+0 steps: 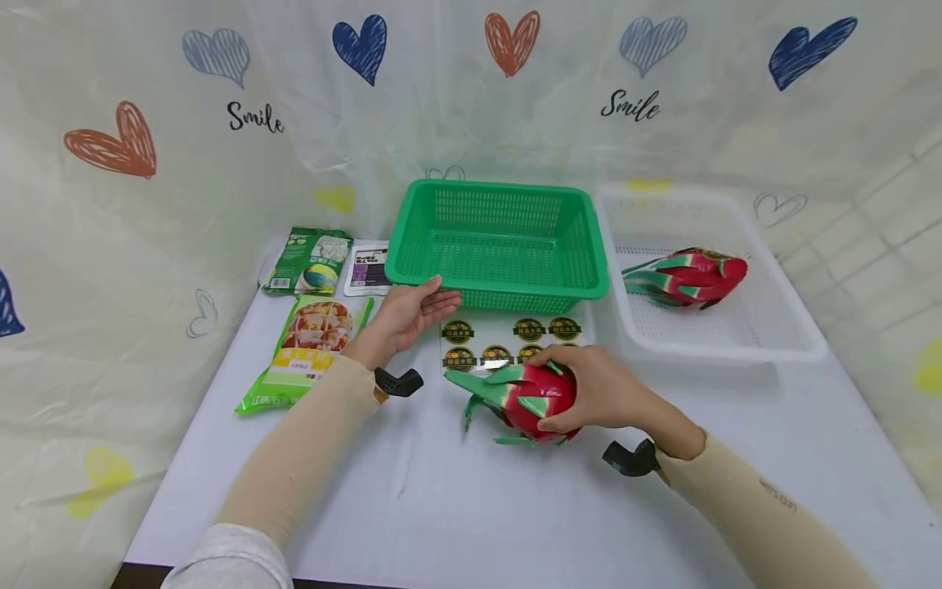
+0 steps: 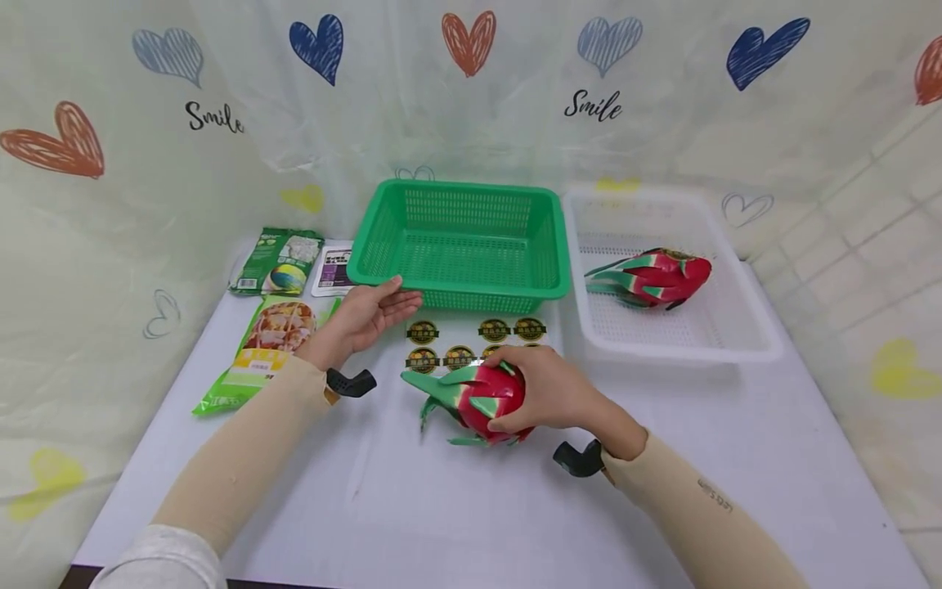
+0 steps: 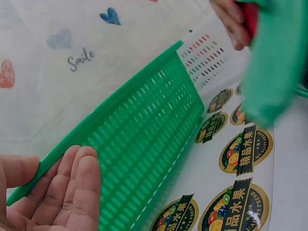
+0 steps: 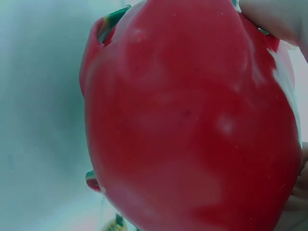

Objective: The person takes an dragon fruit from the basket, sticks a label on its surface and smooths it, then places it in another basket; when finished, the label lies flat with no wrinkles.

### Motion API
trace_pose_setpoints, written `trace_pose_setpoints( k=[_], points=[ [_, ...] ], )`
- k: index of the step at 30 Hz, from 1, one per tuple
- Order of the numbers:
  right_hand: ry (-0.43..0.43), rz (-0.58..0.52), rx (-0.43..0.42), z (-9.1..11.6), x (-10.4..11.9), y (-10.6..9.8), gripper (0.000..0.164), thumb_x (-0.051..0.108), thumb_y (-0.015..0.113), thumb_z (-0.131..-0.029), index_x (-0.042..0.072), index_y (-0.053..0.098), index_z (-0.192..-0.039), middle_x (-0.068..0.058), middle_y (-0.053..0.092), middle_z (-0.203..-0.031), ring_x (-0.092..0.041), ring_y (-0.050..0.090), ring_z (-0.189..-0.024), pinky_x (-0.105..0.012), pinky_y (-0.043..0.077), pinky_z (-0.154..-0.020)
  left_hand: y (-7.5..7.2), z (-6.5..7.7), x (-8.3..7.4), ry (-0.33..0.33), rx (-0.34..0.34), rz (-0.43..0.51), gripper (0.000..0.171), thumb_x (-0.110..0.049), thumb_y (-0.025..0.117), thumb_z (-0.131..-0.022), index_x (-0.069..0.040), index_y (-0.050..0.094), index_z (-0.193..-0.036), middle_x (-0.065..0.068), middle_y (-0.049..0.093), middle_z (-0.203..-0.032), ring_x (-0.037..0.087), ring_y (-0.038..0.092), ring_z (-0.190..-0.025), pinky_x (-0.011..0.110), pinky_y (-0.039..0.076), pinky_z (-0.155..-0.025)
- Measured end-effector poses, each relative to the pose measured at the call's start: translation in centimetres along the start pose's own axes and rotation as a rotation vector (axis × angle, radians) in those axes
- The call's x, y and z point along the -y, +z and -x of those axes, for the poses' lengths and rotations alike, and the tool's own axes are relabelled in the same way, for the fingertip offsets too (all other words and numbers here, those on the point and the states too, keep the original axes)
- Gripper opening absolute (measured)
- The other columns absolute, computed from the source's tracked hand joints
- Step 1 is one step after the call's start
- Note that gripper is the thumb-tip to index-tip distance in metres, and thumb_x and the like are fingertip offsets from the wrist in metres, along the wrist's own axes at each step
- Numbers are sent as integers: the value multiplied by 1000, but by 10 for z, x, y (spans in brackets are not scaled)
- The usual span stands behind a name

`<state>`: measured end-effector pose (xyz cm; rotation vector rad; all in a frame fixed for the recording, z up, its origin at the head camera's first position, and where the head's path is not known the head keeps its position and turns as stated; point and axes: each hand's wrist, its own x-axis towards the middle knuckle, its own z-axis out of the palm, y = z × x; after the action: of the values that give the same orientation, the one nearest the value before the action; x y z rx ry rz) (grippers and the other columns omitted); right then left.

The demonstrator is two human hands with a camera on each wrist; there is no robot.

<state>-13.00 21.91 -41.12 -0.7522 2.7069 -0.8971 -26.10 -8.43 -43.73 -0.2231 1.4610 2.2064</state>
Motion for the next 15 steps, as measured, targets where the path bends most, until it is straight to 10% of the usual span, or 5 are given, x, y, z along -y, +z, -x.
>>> trace_pose_setpoints(
  k=[15],
  points=[
    [-64,-22,21,10,16,25,70,33,97,-69,15,64,-128,5,71,-116,-13,64,-105,-18,58,-74,0,1,0,7,-4,1,28,-25,56,-109,-2,65,-121,5,79,-97,16,78,-93,26,62,-89]
  ],
)
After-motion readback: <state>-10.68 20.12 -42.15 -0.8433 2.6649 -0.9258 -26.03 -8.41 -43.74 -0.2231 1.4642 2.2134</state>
